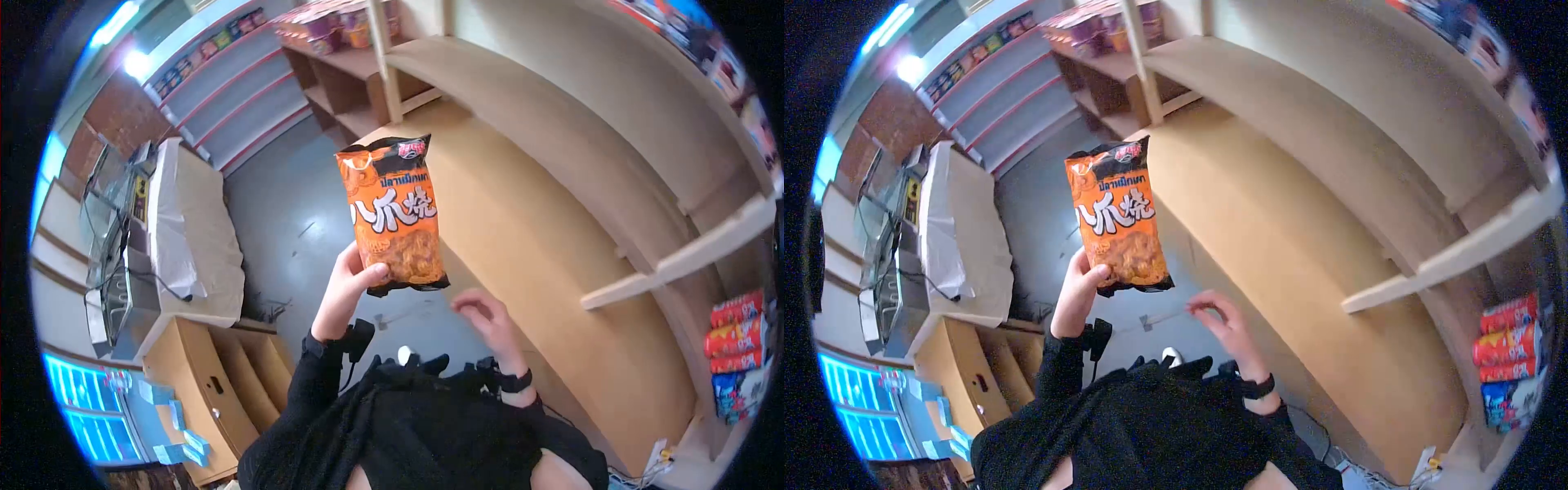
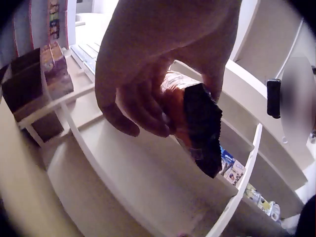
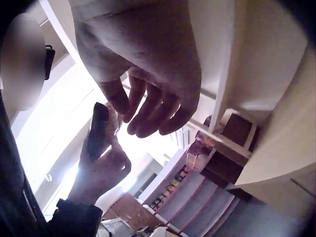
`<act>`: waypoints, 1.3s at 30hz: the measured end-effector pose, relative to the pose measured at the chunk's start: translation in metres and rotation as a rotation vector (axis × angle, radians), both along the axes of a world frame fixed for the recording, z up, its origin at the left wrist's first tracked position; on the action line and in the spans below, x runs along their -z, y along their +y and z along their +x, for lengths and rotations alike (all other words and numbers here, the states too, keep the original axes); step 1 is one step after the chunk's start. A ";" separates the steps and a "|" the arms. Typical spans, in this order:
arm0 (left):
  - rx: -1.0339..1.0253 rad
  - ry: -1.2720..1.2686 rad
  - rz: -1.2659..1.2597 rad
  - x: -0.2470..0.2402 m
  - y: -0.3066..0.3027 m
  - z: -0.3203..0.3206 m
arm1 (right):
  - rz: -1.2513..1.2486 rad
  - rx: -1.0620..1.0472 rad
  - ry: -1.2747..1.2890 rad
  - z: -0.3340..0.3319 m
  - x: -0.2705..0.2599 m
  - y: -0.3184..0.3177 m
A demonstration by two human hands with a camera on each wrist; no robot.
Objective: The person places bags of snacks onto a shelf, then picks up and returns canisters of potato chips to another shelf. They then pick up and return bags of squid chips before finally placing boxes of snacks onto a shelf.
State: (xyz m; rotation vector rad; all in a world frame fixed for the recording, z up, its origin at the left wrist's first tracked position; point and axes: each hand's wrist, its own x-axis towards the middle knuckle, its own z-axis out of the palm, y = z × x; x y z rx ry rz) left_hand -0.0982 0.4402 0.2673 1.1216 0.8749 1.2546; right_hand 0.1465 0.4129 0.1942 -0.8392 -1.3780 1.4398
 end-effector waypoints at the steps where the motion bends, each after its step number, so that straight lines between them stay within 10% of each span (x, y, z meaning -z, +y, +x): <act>1: -0.010 0.008 -0.037 0.002 -0.004 -0.020 | 0.016 -0.048 0.011 -0.024 0.003 0.011; 18: -0.428 -0.063 -0.180 0.022 0.031 -0.097 | -0.119 -0.477 0.043 -0.147 -0.021 0.154; 39: -0.303 0.121 -0.279 0.043 0.305 -0.244 | -0.178 -0.680 0.117 -0.315 0.007 0.442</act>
